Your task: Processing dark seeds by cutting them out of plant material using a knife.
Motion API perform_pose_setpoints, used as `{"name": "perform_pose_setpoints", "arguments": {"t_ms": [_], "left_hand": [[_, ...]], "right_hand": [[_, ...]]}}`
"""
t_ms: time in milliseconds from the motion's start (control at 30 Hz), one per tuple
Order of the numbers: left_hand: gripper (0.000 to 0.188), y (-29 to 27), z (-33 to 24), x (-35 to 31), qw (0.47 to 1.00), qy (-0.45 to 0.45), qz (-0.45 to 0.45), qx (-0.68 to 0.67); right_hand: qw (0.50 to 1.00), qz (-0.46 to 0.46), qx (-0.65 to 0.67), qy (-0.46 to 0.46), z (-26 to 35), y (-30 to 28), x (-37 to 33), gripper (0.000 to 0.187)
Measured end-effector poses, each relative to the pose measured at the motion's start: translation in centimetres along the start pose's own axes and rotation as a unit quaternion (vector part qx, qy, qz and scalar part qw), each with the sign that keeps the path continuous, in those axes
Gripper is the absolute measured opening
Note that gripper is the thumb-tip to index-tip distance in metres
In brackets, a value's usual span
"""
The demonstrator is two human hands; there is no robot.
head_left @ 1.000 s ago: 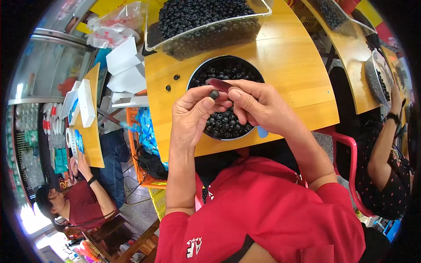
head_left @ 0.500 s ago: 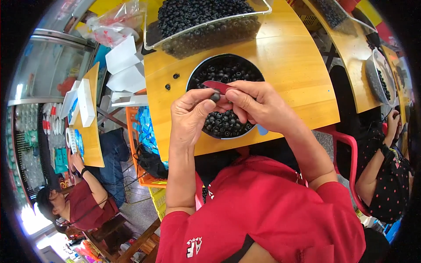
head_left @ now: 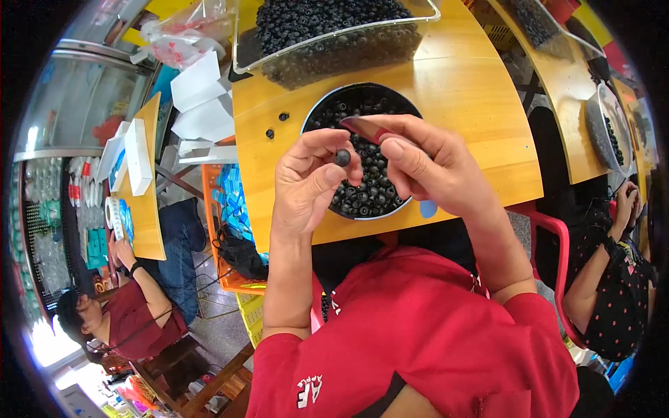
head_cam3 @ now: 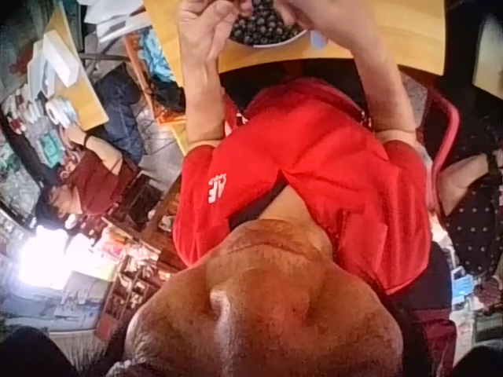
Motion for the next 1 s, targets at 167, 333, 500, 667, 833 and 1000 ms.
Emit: {"name": "perform_pose_setpoints", "arguments": {"t_ms": [167,333,500,667,833,1000], "left_hand": [[0.029,-0.1,0.1,-0.1,0.998,-0.031,-0.058,0.022],[0.024,-0.5,0.0,-0.2,0.988,-0.043,-0.121,0.086],[0.019,-1.0,-0.3,-0.3,0.99,-0.01,-0.104,0.098],[0.02,-1.5,0.2,-0.5,0.994,-0.024,-0.096,0.051],[0.021,-1.7,1.1,-0.2,0.993,-0.047,-0.103,-0.026],[0.021,-1.7,1.7,-0.3,0.993,-0.043,-0.09,-0.058]], "right_hand": [[0.994,0.003,-0.092,-0.053,0.2,1.1,-0.2,0.032],[0.981,-0.024,-0.18,-0.062,0.0,1.1,0.0,0.027],[0.987,-0.009,-0.151,-0.046,-0.6,1.1,0.5,0.026],[0.993,0.004,-0.112,0.037,-2.6,0.2,0.7,0.029],[0.997,-0.043,-0.056,-0.029,-1.4,0.6,0.5,0.032],[0.996,-0.022,-0.064,-0.054,-1.5,1.1,0.7,0.033]]}}
Point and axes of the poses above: each hand's wrist, its own x-axis towards the middle knuckle, its own y-axis out of the palm, z = x × y, the point moved 7 cm from there along x, towards the middle knuckle, and after that the axes turned 6 degrees about -y, right-handed, at the moved point
